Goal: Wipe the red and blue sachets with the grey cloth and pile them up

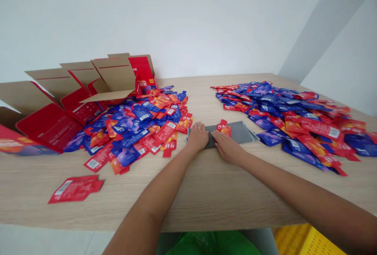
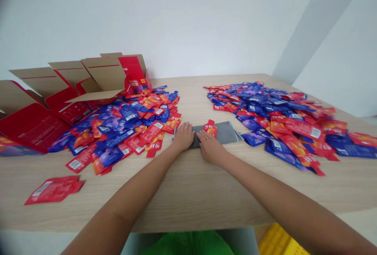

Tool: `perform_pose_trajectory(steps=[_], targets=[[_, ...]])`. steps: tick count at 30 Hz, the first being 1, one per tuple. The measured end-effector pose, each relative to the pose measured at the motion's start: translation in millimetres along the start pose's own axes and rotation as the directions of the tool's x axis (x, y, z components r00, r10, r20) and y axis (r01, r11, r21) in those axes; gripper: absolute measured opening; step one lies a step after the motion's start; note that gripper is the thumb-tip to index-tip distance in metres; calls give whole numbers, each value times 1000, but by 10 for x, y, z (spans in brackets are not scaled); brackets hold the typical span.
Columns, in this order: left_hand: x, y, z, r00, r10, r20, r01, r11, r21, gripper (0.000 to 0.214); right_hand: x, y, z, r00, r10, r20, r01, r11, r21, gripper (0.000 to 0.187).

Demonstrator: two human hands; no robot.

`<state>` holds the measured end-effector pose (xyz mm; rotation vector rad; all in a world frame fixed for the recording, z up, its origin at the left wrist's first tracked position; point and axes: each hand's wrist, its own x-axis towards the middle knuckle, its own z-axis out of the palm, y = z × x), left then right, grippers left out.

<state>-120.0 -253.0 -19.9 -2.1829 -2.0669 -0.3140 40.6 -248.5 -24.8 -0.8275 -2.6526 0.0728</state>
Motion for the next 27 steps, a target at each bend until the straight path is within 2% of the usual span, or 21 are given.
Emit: perform_pose_trajectory(steps=[4,7,9,11,12,14,19,27], targets=[[-2,11,-12,1000,-6,-6,6,1000,3,44,-259,-127,-114,996,-92,5,90,987,132,45],[4,7,-12,1000,-3,13,3,1000,8,43,-297,-116,-211,998,-62,-23,65,977,202,43],[10,0,-5,1000,5,15,-5,1000,13,44,-236,-72,-230,994,62,-91,-47,986,159,42],[16,-9,7,1000,8,10,-8,1000,15,44,-135,-36,-189,966,228,-124,-226,974,33,45],[18,-14,14,1000,7,8,-7,1000,16,44,-79,-29,-147,949,293,-116,-299,954,-35,48],[21,-22,27,1000,4,8,-4,1000,21,43,33,-33,-40,936,345,-67,-351,928,-123,51],[24,-26,25,1000,17,12,-18,999,28,44,254,-19,117,962,272,-14,-272,952,-143,47],[39,-16,0,999,5,50,-6,1000,14,45,289,187,-54,976,213,-33,-215,970,-117,37]])
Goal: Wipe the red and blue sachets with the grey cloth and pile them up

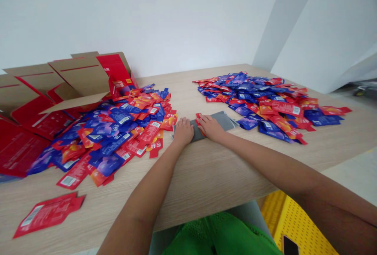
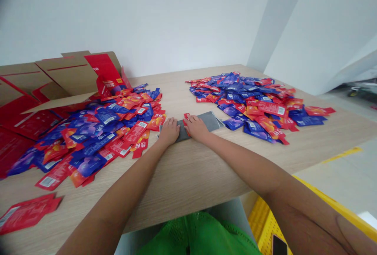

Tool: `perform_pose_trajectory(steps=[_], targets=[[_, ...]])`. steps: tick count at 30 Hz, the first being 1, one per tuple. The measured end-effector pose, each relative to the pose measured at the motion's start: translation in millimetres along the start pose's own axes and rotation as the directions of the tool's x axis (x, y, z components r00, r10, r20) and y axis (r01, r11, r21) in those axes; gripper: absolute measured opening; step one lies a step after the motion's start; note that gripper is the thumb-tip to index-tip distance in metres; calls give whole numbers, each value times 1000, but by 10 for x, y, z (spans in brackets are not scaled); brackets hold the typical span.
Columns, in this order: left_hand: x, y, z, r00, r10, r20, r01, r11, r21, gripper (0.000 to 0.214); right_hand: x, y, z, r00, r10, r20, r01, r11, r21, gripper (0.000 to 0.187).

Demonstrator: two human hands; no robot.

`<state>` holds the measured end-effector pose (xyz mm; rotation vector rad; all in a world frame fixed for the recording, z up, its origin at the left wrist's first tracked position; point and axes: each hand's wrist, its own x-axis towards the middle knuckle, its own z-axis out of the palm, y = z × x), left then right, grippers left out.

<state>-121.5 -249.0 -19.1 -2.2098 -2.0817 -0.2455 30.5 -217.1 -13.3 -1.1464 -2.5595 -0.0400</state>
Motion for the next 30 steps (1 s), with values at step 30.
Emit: perform_pose_trajectory(steps=[30], targets=[[-62,30,-24,1000,9,-22,-11,998,-63,44,-168,56,83,994,73,86,-78,995,57,46]])
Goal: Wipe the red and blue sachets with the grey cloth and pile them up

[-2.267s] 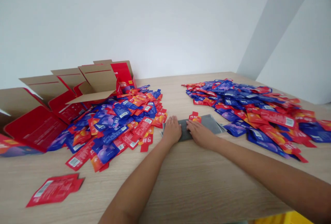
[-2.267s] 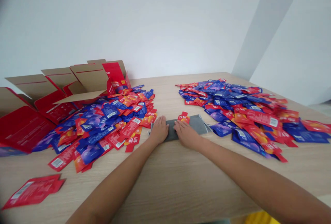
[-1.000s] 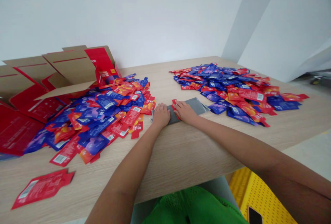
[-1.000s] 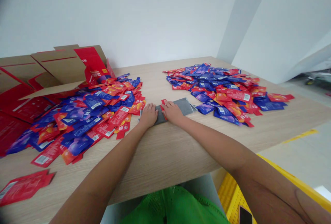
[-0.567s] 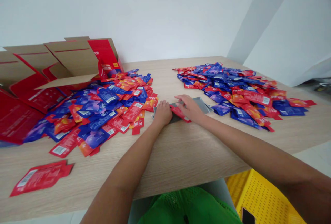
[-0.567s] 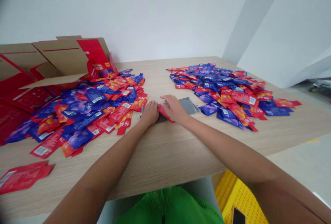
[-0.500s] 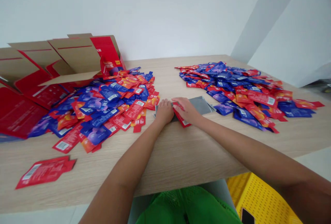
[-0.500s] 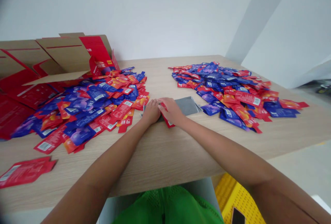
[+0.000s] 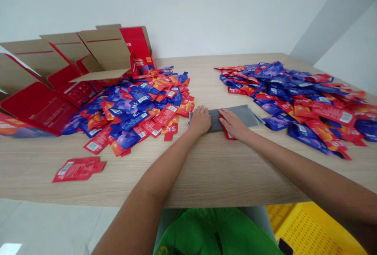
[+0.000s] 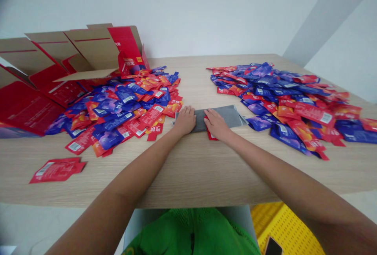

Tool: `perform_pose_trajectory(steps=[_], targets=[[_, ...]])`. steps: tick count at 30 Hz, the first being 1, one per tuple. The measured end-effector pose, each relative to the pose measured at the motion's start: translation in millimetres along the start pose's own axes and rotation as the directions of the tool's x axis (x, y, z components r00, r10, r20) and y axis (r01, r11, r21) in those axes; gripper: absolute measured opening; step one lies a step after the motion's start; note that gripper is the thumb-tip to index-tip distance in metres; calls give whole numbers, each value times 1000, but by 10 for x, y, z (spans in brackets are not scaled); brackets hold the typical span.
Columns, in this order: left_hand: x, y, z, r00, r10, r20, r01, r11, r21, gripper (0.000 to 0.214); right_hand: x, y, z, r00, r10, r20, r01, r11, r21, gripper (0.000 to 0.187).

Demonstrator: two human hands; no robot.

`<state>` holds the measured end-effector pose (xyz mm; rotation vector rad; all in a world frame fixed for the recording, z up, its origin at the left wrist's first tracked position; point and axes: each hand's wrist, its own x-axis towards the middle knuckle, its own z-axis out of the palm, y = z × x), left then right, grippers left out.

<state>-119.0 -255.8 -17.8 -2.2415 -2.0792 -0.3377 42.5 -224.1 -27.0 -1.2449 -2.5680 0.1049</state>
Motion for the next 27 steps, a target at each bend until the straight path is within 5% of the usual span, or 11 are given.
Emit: perform_pose_trajectory(steps=[7,16,24,27], targets=[[-6,5,5,1000,-5,5,5,1000,12,44,-106,-104,40,991,-126,-51,118,984,-132,49],[-8,-13,4,1000,3,-8,-2,1000,18,43,474,-56,78,992,-35,-121,14,985,-171,40],[-17,-19,37,999,2,-50,-1,1000,24,43,317,-59,-401,976,-93,-195,42,967,-251,44],[-23,-20,22,999,0,-35,1,1000,24,44,171,-163,-510,971,-180,-155,147,968,-203,47]])
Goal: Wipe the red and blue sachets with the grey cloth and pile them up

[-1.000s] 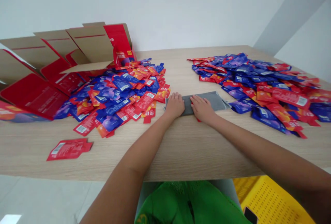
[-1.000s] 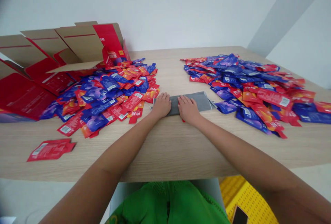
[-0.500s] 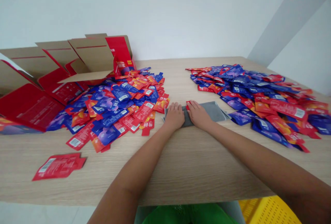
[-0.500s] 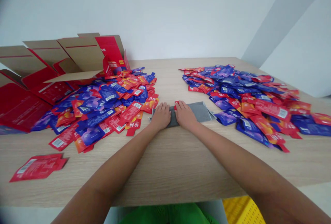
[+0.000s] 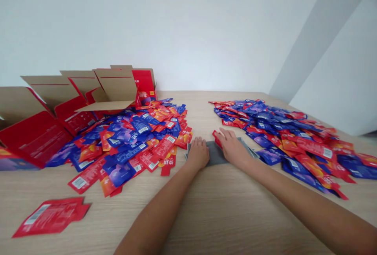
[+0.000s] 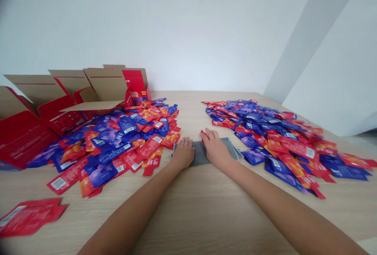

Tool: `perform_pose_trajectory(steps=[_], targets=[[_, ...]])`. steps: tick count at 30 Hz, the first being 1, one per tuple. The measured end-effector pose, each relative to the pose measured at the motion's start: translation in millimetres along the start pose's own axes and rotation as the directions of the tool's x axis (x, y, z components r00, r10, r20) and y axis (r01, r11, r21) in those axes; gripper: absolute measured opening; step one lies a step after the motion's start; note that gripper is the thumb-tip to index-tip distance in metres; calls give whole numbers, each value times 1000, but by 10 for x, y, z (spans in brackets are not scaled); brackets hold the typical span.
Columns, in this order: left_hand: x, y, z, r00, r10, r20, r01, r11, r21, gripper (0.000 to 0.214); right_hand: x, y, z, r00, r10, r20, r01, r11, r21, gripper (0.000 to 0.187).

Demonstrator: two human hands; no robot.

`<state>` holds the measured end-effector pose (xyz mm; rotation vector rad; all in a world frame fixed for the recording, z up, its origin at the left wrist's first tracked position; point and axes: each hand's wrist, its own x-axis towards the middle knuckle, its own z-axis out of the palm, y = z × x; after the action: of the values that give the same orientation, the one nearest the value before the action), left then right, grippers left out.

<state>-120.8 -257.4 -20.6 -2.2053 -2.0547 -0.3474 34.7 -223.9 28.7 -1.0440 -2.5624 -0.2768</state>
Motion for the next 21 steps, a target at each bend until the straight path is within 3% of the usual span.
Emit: perform_pose_trajectory(steps=[2,5,9,12,15,21], targets=[[-4,-5,-11,999,30,27,-30,999,11,46,-95,-77,22,997,-76,17,74,992,103,45],[-5,-13,-7,996,67,52,-69,997,41,49,-245,-140,223,989,-144,42,132,970,206,46],[3,-10,34,998,57,39,-60,996,63,49,-349,-115,561,993,-108,48,96,974,207,49],[6,-2,51,998,54,24,-55,997,62,49,-275,-40,705,996,-66,52,55,977,205,48],[2,3,44,999,40,12,-41,998,42,49,-77,70,747,994,17,105,-46,958,285,44],[7,4,21,1000,6,10,-6,1000,-26,46,380,281,732,936,260,237,-347,788,508,48]])
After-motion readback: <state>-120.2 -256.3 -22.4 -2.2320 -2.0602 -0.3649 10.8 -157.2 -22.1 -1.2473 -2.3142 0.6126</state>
